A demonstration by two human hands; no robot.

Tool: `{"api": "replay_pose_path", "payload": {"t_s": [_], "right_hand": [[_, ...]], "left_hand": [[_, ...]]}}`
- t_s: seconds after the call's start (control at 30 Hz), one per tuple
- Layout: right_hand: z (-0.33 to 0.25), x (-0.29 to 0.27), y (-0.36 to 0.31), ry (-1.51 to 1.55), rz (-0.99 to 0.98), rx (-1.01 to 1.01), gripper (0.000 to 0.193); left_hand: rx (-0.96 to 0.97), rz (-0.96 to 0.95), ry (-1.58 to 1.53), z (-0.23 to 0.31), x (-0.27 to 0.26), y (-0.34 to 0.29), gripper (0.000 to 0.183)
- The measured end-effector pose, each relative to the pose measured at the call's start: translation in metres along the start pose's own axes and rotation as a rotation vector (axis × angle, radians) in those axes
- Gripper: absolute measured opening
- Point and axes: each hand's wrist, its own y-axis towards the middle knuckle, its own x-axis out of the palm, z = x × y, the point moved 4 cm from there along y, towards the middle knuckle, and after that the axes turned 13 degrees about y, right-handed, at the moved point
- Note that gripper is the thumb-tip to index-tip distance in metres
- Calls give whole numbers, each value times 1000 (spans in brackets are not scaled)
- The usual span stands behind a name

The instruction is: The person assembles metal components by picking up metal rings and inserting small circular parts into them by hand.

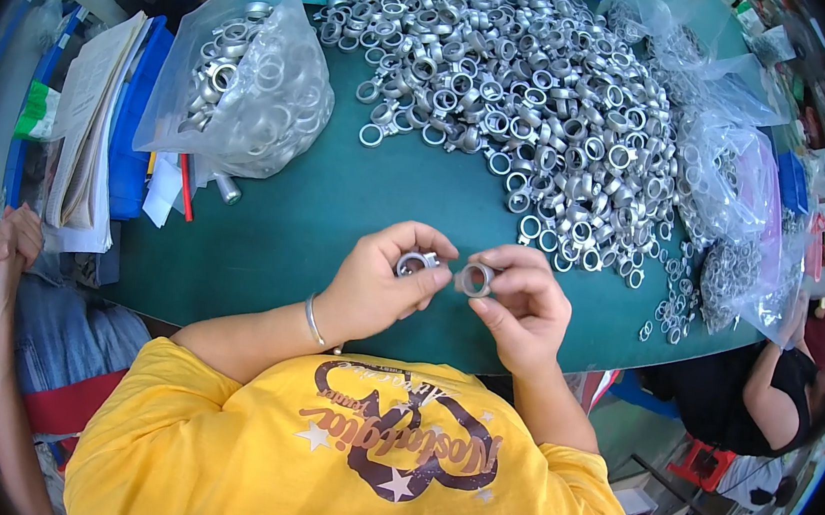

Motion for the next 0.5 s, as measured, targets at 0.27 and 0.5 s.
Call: {"api": "replay_pose_path", "payload": {"t_s": [0.27,0.5], "right_hand": [[-22,27,5,-553,-318,-206,20],[-35,-31,10,-955,107,-197,14]], "left_hand": [[-259,-240,-706,-17,-1,5,20],[859,1042,617,129,-137,-26,11]]}}
